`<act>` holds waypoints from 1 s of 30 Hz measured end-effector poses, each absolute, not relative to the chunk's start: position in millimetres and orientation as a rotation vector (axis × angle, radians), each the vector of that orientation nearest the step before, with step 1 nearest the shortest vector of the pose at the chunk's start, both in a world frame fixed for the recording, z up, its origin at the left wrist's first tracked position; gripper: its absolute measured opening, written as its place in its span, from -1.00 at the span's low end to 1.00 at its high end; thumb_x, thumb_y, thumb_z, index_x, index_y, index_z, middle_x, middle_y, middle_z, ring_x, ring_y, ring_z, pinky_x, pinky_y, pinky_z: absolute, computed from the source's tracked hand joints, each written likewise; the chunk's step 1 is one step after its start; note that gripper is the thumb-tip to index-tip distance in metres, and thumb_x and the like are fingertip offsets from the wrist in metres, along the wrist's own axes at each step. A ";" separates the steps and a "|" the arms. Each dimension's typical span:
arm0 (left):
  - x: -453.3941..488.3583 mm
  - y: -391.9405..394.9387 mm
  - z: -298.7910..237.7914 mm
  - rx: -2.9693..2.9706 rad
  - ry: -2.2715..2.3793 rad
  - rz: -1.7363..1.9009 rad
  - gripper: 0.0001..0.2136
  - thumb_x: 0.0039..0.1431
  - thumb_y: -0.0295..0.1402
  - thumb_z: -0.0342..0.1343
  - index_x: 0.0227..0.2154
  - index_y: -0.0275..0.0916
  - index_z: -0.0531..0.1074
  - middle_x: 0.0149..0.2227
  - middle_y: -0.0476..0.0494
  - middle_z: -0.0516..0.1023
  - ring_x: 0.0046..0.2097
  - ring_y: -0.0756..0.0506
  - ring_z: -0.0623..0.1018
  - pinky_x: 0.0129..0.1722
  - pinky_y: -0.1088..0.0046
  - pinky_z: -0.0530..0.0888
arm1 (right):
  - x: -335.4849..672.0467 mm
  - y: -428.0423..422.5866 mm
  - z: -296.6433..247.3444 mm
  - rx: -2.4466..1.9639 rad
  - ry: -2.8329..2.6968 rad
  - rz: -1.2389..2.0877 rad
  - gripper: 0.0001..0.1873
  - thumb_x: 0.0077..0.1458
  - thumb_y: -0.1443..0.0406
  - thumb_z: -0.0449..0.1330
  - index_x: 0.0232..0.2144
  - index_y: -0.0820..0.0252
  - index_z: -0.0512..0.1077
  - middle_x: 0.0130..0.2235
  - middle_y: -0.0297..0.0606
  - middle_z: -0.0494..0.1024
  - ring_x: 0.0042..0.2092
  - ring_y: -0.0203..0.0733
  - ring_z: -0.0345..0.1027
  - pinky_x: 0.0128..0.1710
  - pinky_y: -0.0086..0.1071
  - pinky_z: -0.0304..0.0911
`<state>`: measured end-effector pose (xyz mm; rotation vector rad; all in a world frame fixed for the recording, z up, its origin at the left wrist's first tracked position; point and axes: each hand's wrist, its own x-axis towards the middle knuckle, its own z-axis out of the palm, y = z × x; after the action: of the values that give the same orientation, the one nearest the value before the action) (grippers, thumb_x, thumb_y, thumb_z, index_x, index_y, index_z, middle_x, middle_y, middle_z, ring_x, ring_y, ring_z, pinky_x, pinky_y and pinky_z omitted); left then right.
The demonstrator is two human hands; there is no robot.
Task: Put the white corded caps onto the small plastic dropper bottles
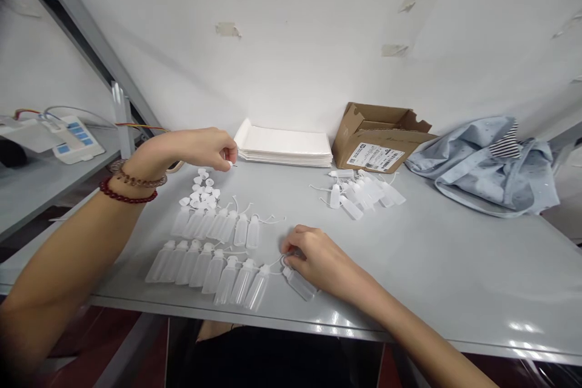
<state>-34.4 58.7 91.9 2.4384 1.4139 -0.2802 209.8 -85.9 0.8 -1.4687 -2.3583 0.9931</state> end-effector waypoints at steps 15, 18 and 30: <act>25.3 -20.3 89.0 2.575 0.667 -0.050 -0.78 0.16 -0.53 -0.15 -0.35 -0.27 0.42 -0.44 -0.05 0.51 -0.53 0.04 0.40 -0.54 0.52 0.26 | 222.9 -78.9 6.0 -1.510 -2.103 0.816 -0.85 -0.02 0.42 0.08 -0.46 0.21 0.46 -0.50 -0.36 0.48 -0.48 -0.33 0.24 -0.43 -0.43 0.14; 45.3 -58.3 69.6 2.707 0.574 -0.083 -0.87 0.13 -0.53 -0.04 -0.47 -0.30 0.35 -0.58 -0.05 0.41 -0.61 0.02 0.27 -0.61 0.44 0.19 | 228.3 -68.7 7.6 -1.523 -2.085 0.845 -0.85 -0.07 0.43 0.08 -0.50 0.22 0.45 -0.53 -0.37 0.46 -0.48 -0.33 0.25 -0.46 -0.44 0.12; 52.2 -74.6 19.9 2.975 0.092 0.038 -0.85 0.10 -0.60 0.03 -0.52 -0.26 0.31 -0.58 -0.02 0.35 -0.53 -0.04 0.31 -0.59 0.39 0.22 | 228.6 -62.2 2.7 -1.545 -1.809 1.031 -0.94 -0.10 0.38 0.14 -0.56 0.22 0.40 -0.60 -0.39 0.42 -0.55 -0.35 0.25 -0.55 -0.46 0.12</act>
<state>52.2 -74.6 19.9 2.9747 0.0921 0.0382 228.6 -62.2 2.7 -1.5447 -1.8089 1.0307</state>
